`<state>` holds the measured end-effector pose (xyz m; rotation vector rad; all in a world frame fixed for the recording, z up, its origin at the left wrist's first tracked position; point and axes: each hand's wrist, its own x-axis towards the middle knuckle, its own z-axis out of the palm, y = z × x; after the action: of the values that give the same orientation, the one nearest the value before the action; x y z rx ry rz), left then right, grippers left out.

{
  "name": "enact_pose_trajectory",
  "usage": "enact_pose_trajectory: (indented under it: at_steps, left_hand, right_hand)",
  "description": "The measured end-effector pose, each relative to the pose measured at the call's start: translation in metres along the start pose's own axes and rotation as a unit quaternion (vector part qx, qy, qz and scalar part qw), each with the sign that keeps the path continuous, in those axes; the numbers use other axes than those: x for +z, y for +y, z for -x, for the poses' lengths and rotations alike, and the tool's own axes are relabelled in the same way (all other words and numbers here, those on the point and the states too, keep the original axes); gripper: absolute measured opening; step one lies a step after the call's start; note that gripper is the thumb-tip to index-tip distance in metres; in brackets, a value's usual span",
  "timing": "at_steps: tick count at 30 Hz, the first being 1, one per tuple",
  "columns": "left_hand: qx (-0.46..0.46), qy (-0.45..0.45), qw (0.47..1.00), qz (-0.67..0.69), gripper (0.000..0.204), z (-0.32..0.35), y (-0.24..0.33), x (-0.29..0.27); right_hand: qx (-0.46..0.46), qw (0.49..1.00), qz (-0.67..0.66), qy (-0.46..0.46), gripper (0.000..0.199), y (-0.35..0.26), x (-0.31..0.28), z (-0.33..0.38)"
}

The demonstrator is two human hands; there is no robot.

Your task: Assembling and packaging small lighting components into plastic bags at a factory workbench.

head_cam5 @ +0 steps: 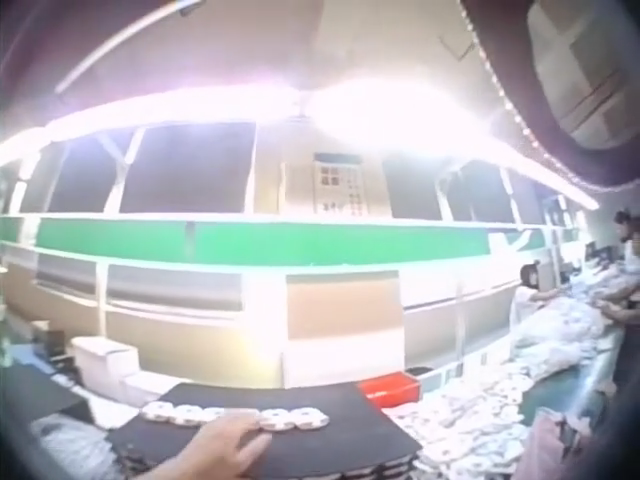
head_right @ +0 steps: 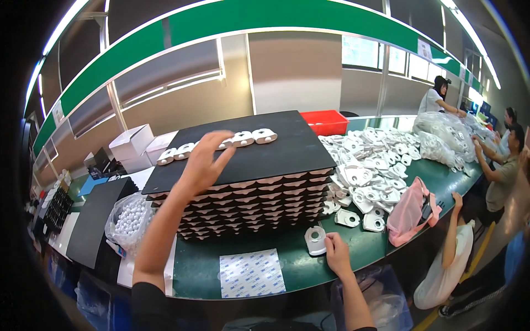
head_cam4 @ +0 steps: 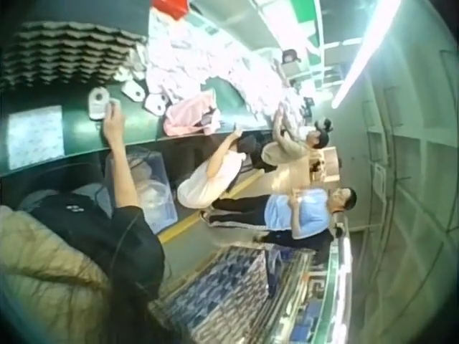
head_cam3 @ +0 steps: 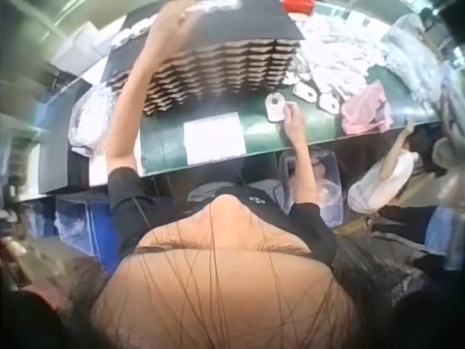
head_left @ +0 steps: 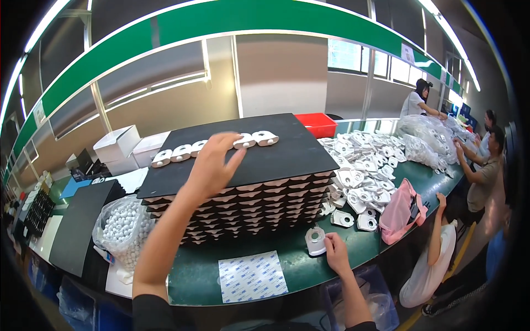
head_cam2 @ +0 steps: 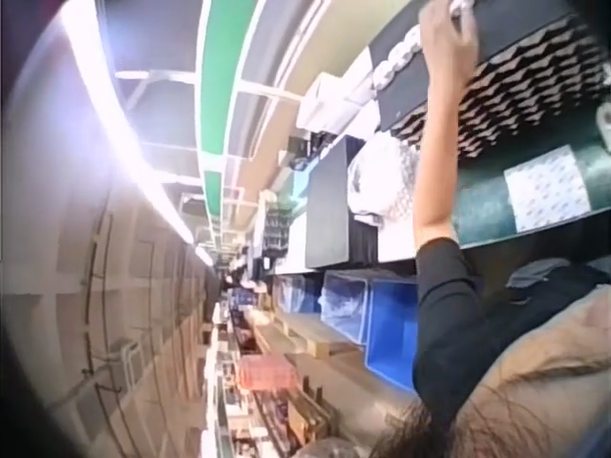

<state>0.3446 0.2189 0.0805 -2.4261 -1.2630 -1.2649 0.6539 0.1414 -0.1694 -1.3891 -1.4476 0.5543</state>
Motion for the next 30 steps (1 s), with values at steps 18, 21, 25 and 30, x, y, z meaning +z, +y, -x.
enact_pose_trajectory:
  at_steps: [18,21,25,30]
  left_hand:
    - [0.002,-0.369,0.929,-0.018,0.05,-0.086,-0.074,0.073]
    - [0.001,-0.337,0.937,-0.09,0.055,-0.085,-0.07,0.067]
    - [0.063,-0.182,0.974,-0.12,0.059,-0.078,-0.042,0.043]
    - [0.138,0.004,0.969,-0.204,0.052,-0.006,-0.009,-0.026]
  right_hand:
    - [-0.007,0.999,-0.04,-0.001,0.018,0.004,-0.003,0.002]
    - [-0.013,0.999,-0.037,-0.004,0.018,0.003,-0.002,0.0]
    - [-0.011,0.999,-0.051,0.009,0.018,0.004,-0.002,0.001]
    - [-0.008,0.997,-0.072,0.025,0.018,0.001,-0.004,0.001]
